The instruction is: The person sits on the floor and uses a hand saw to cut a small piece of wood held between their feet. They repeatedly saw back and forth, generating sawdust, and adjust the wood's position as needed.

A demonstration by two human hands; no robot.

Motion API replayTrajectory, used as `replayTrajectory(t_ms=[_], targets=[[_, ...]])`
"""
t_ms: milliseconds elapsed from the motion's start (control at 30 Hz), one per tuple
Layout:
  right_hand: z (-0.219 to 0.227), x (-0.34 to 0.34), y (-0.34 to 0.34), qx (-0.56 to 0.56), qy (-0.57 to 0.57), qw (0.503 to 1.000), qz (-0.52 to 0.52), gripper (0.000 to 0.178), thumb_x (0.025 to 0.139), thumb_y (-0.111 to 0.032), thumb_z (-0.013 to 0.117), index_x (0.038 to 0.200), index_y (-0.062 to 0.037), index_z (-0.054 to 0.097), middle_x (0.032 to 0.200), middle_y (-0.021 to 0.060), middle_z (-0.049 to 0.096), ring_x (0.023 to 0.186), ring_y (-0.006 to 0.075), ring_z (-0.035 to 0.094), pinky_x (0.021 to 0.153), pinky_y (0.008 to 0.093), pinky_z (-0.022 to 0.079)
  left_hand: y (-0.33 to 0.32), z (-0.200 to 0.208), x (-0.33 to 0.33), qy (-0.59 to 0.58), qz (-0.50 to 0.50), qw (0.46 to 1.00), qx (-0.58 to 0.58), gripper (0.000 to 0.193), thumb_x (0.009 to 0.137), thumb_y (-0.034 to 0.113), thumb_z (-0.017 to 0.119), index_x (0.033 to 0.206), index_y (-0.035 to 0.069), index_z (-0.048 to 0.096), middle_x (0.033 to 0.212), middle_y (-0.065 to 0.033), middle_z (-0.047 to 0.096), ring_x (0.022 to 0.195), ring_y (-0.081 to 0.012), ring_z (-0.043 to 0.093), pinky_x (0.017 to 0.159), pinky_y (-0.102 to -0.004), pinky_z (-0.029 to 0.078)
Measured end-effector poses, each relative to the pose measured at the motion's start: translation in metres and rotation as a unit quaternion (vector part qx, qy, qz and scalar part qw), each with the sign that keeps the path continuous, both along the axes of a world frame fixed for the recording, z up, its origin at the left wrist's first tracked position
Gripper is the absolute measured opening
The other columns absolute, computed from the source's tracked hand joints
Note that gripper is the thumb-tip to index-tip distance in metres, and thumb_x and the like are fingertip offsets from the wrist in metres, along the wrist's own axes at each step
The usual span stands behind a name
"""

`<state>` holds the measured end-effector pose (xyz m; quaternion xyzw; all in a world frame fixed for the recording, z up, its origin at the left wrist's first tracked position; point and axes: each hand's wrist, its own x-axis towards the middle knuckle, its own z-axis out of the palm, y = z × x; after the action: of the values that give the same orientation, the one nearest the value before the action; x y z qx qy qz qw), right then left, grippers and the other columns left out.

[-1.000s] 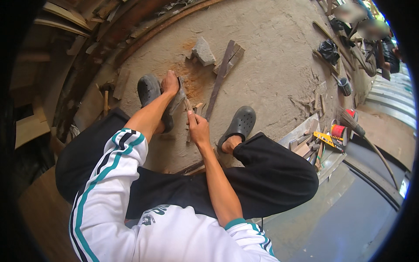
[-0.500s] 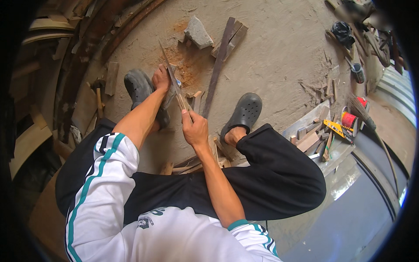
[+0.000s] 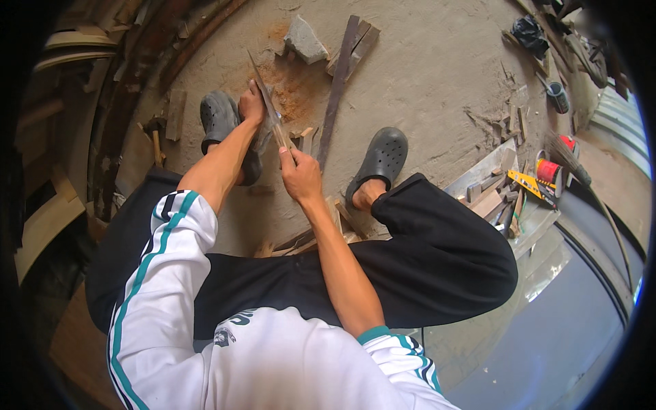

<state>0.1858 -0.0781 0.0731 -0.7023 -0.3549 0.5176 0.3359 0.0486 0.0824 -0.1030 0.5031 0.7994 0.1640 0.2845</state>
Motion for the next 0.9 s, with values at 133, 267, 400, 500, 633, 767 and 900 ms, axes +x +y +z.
replayTrajectory(t_ms=[133,267,400,500,633,767,900], targets=[[-0.004,0.005,-0.001,-0.018,0.021,1.0,0.002,0.047,0.097,-0.036,0.051,0.069,0.0015,0.058,0.055,0.0066,0.049,0.054,0.0145,0.046,0.053,0.0331,0.037,0.003,0.006,0.004,0.009,-0.012,1.0,0.011,0.073,0.101,0.052,0.026,0.085,-0.004,0.071,0.088,-0.0297,0.066,0.086,-0.0482,0.063,0.077,-0.0535,0.047],[-0.001,0.009,-0.004,-0.024,0.025,0.999,0.007,0.047,0.097,-0.034,0.051,0.068,0.0015,0.058,0.054,0.0049,0.048,0.054,0.014,0.046,0.053,0.0326,0.036,0.0,0.02,0.013,0.023,0.006,0.999,-0.038,0.075,0.1,0.054,0.024,0.086,-0.004,0.071,0.09,-0.0302,0.066,0.089,-0.049,0.063,0.079,-0.0535,0.047],[0.01,0.001,0.002,-0.031,0.018,0.999,0.012,0.046,0.098,-0.033,0.05,0.067,0.0016,0.057,0.054,0.0036,0.047,0.054,0.0133,0.044,0.053,0.0318,0.036,0.0,0.006,0.001,0.025,0.015,0.999,-0.021,0.073,0.097,0.052,0.027,0.083,-0.004,0.071,0.089,-0.0299,0.066,0.086,-0.0493,0.063,0.078,-0.0534,0.047],[0.017,0.003,0.006,-0.047,0.022,0.999,0.011,0.046,0.098,-0.032,0.05,0.067,0.0013,0.057,0.054,0.0032,0.047,0.053,0.013,0.044,0.053,0.032,0.036,0.0,0.006,0.004,0.025,0.04,0.999,-0.017,0.066,0.094,0.048,0.032,0.081,-0.003,0.071,0.085,-0.0291,0.065,0.082,-0.0483,0.064,0.076,-0.053,0.047],[0.039,0.008,0.019,-0.092,-0.006,0.995,0.025,0.047,0.097,-0.035,0.05,0.072,0.0033,0.06,0.06,0.019,0.055,0.057,0.0278,0.056,0.059,0.0394,0.043,0.004,0.014,0.018,0.041,0.103,0.993,-0.025,0.055,0.09,0.043,0.041,0.078,-0.002,0.071,0.081,-0.0278,0.065,0.079,-0.0459,0.065,0.074,-0.0514,0.048],[0.072,0.016,-0.001,-0.136,-0.014,0.99,0.033,0.048,0.098,-0.036,0.05,0.072,0.0033,0.059,0.057,0.0154,0.052,0.057,0.022,0.052,0.058,0.0367,0.041,0.004,0.01,0.011,0.054,0.099,0.993,-0.019,0.049,0.088,0.04,0.046,0.077,-0.001,0.071,0.081,-0.0273,0.065,0.078,-0.0451,0.065,0.072,-0.0503,0.049],[0.082,0.022,-0.003,-0.124,-0.022,0.992,0.007,0.051,0.1,-0.036,0.049,0.065,-0.0002,0.056,0.053,-0.0013,0.044,0.05,0.0072,0.037,0.048,0.027,0.028,0.004,0.013,0.017,0.038,0.089,0.995,-0.025,0.044,0.086,0.036,0.048,0.077,0.0,0.07,0.081,-0.0273,0.064,0.078,-0.046,0.064,0.072,-0.05,0.049]])
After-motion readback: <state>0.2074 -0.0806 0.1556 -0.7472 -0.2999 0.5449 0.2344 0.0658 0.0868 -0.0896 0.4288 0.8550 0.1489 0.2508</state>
